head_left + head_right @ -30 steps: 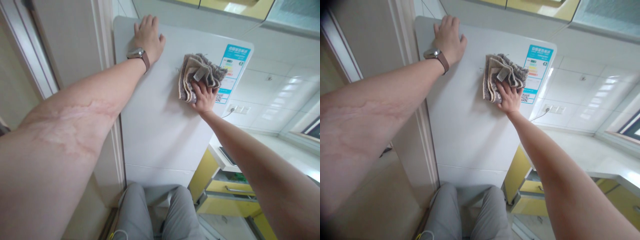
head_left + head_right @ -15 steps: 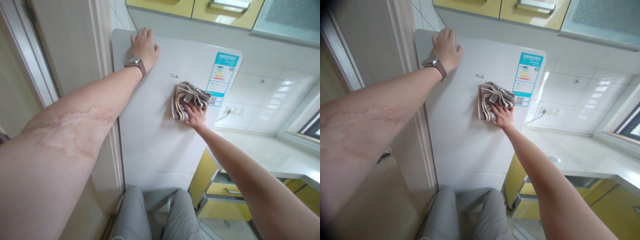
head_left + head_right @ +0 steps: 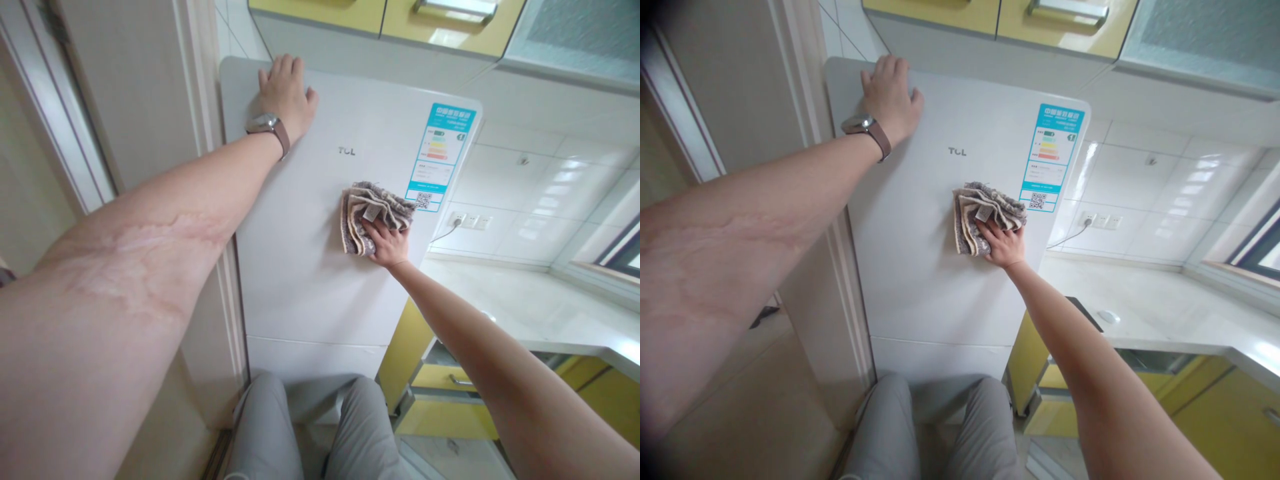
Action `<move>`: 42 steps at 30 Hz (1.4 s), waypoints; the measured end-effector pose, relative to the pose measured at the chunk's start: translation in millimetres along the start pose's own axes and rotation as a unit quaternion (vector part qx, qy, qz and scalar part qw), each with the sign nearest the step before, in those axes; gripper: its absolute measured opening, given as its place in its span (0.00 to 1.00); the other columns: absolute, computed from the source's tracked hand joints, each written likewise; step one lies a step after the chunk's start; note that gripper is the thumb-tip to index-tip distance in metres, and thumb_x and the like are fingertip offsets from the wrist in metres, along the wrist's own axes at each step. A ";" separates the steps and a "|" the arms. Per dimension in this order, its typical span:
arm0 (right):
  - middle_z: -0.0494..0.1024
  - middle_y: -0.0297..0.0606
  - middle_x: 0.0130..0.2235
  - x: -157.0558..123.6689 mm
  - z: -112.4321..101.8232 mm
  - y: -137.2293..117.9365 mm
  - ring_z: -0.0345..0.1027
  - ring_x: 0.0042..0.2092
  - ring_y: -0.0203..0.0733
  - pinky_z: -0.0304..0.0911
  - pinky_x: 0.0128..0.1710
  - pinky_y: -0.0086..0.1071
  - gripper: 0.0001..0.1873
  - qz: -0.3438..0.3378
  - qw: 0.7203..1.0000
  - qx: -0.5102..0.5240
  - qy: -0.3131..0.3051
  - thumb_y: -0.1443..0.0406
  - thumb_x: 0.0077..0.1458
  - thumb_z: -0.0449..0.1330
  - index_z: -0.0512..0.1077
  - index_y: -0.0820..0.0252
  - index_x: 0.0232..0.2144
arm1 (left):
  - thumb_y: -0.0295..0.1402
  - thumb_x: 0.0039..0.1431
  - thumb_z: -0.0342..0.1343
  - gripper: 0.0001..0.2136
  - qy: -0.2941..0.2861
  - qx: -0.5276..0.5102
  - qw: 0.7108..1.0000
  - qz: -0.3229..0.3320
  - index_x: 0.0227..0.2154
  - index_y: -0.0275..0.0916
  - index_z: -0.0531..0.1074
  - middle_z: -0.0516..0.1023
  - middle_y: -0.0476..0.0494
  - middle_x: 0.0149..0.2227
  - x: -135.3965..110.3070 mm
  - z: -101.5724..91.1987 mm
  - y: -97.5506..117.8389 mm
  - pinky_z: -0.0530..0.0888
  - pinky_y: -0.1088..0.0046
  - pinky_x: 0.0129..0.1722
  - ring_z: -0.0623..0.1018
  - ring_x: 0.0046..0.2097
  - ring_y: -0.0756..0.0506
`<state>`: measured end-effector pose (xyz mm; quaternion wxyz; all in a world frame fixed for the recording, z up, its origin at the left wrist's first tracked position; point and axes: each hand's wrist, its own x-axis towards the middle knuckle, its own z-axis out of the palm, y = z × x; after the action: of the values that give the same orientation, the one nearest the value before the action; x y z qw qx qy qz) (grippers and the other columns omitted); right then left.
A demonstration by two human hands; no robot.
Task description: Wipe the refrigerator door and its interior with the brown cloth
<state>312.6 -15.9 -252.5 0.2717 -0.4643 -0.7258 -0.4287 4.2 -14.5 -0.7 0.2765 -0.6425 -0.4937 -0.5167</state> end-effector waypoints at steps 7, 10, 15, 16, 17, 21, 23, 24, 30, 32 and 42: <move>0.72 0.47 0.64 -11.6 14.7 3.6 0.60 0.57 0.63 0.49 0.58 0.57 0.38 -0.024 1.000 -0.014 0.016 0.44 0.61 0.53 0.67 0.47 0.69 | 0.39 0.71 0.44 0.18 0.002 -0.031 0.999 0.021 0.60 0.47 0.65 0.67 0.43 0.66 1.7 0.9 -3.7 0.50 0.43 0.66 0.56 0.66 0.37; 0.72 0.45 0.65 -16.0 17.2 3.5 0.61 0.57 0.63 0.48 0.58 0.57 0.37 -0.026 0.999 -0.022 0.006 0.45 0.61 0.53 0.66 0.44 0.70 | 0.38 0.70 0.44 0.18 0.005 -0.037 0.999 0.023 0.60 0.46 0.65 0.67 0.42 0.65 2.0 1.5 -4.2 0.50 0.42 0.66 0.56 0.66 0.37; 0.73 0.46 0.64 -23.8 20.7 3.1 0.61 0.57 0.63 0.49 0.58 0.56 0.37 -0.036 0.999 -0.023 0.005 0.43 0.61 0.52 0.67 0.45 0.69 | 0.35 0.70 0.46 0.17 0.006 -0.031 0.999 0.019 0.59 0.44 0.65 0.67 0.40 0.65 1.8 1.3 -3.1 0.51 0.44 0.66 0.56 0.65 0.38; 0.73 0.46 0.64 -25.5 21.6 3.2 0.61 0.57 0.63 0.49 0.58 0.56 0.37 -0.040 0.999 -0.023 0.006 0.43 0.61 0.52 0.68 0.45 0.69 | 0.35 0.70 0.46 0.16 0.006 -0.032 0.999 0.019 0.59 0.45 0.65 0.67 0.40 0.65 1.6 1.0 -2.7 0.51 0.44 0.66 0.56 0.65 0.38; 0.73 0.46 0.63 -27.2 22.6 3.2 0.61 0.57 0.63 0.48 0.58 0.57 0.37 -0.043 0.999 -0.024 0.007 0.43 0.61 0.53 0.68 0.45 0.69 | 0.34 0.71 0.46 0.16 0.005 -0.032 0.999 0.019 0.59 0.45 0.64 0.67 0.41 0.65 1.2 0.7 -2.3 0.51 0.44 0.66 0.56 0.65 0.38; 0.73 0.46 0.64 -33.5 25.1 2.7 0.62 0.58 0.63 0.48 0.59 0.57 0.37 -0.051 0.998 -0.026 0.006 0.44 0.62 0.52 0.67 0.44 0.69 | 0.32 0.70 0.47 0.17 0.007 -0.009 1.000 0.019 0.59 0.39 0.64 0.66 0.37 0.66 -1.2 -0.7 -0.8 0.53 0.44 0.66 0.59 0.65 0.38; 0.73 0.46 0.64 -36.3 25.6 2.3 0.62 0.58 0.64 0.48 0.59 0.57 0.37 -0.055 0.998 -0.024 0.001 0.44 0.62 0.53 0.67 0.43 0.69 | 0.31 0.70 0.47 0.18 0.012 0.008 1.000 0.025 0.60 0.35 0.64 0.67 0.35 0.66 -2.0 -1.1 -0.7 0.55 0.45 0.65 0.61 0.66 0.37; 0.73 0.45 0.64 -37.5 25.8 2.3 0.62 0.59 0.64 0.48 0.59 0.57 0.37 -0.057 0.998 -0.023 -0.003 0.44 0.61 0.54 0.67 0.43 0.69 | 0.31 0.70 0.47 0.18 0.014 0.015 0.999 0.028 0.60 0.34 0.64 0.68 0.35 0.66 -2.2 -1.1 -0.9 0.56 0.45 0.65 0.62 0.66 0.37; 0.74 0.46 0.64 -44.9 28.4 2.0 0.62 0.60 0.65 0.49 0.60 0.57 0.37 -0.075 0.997 -0.027 -0.020 0.46 0.59 0.57 0.67 0.44 0.69 | 0.31 0.71 0.48 0.15 0.022 0.030 0.999 0.032 0.58 0.38 0.64 0.69 0.38 0.65 -1.2 -0.4 -2.7 0.59 0.48 0.64 0.63 0.65 0.39; 0.74 0.46 0.63 -47.9 30.0 0.9 0.62 0.61 0.65 0.48 0.60 0.57 0.36 -0.074 0.997 -0.029 -0.021 0.46 0.59 0.56 0.68 0.43 0.68 | 0.31 0.71 0.48 0.15 0.023 0.036 0.999 0.034 0.58 0.37 0.64 0.70 0.38 0.64 -1.2 0.0 -3.3 0.60 0.48 0.64 0.63 0.65 0.39; 0.72 0.43 0.66 -79.5 41.3 -9.2 0.61 0.63 0.68 0.50 0.61 0.62 0.37 -0.056 0.992 -0.023 -0.110 0.49 0.57 0.58 0.66 0.38 0.69 | 0.32 0.70 0.48 0.17 0.039 0.039 0.998 0.041 0.58 0.36 0.67 0.71 0.36 0.63 1.5 3.8 -4.9 0.61 0.47 0.62 0.65 0.65 0.36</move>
<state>338.0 -16.7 -338.9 0.1548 -0.4731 -0.7665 -0.4057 1.1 -9.0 -1.2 0.3414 -0.6304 -0.4757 -0.5097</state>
